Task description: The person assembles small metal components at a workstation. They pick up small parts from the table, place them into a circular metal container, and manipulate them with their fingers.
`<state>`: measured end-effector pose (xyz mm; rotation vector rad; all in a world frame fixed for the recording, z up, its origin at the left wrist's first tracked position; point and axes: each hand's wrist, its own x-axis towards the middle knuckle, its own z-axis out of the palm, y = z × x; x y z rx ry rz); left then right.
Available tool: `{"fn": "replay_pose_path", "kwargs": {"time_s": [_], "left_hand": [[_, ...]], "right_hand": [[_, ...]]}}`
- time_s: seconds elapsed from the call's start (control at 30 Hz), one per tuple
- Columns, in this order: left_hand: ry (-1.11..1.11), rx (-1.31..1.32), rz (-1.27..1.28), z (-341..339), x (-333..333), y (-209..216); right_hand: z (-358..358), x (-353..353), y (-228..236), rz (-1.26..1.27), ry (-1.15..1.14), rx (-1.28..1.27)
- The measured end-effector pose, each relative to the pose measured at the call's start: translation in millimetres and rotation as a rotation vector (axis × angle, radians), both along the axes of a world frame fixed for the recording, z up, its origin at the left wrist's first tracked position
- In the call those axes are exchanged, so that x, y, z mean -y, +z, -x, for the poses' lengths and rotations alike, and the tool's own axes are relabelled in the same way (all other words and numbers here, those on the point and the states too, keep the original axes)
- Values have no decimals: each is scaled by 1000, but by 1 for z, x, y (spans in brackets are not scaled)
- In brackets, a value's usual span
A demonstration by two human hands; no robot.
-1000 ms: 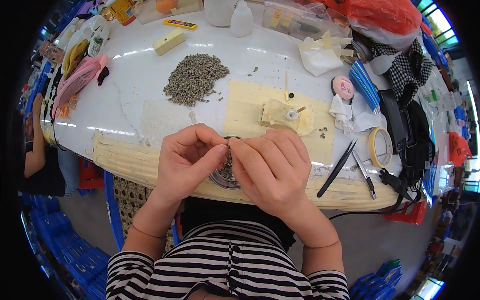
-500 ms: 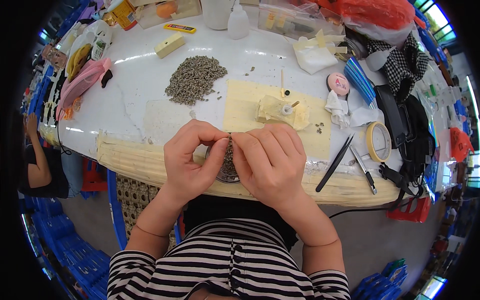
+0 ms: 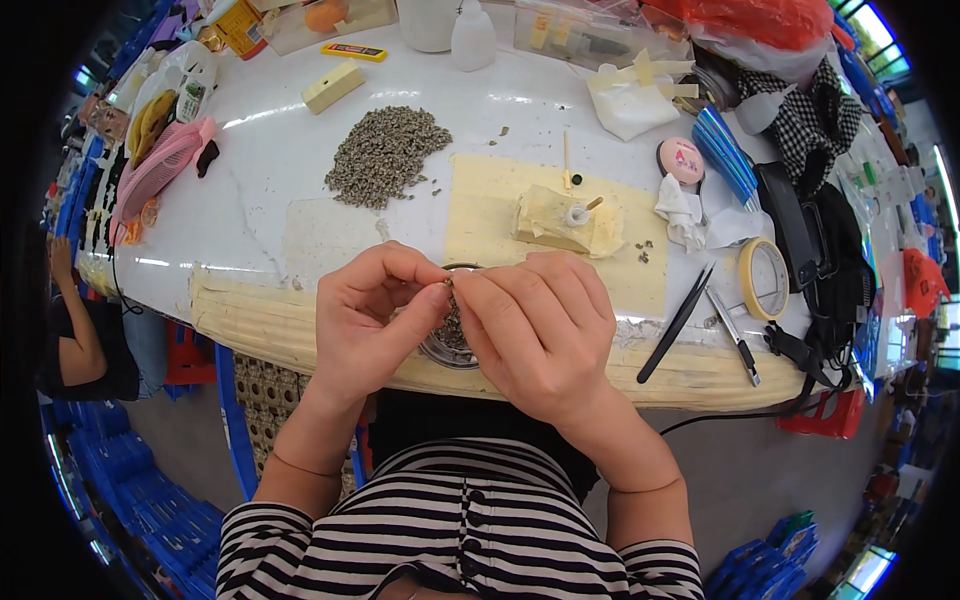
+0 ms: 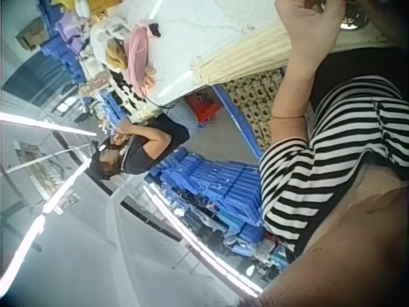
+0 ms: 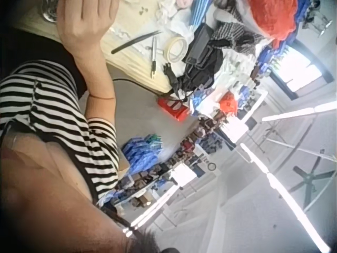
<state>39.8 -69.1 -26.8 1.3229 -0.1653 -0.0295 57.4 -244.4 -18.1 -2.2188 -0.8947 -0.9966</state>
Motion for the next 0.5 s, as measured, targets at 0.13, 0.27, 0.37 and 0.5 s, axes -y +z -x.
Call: {"fn": "replay_pose_path", "kwargs": {"time_s": [0.13,0.27,0.37,0.5], "left_hand": [[-55,-120,36,1,-5,3],[-94,-198,96,0,-9,3],[-120,-219,139,-1,-10,3],[-147,-237,186,-3,-12,1]], "right_hand": [[1,1,-2,21,4,10],[2,-1,-2,47,-2,10],[4,-3,-1,43,-2,14],[4,-4,-1,35,-1,0]]}}
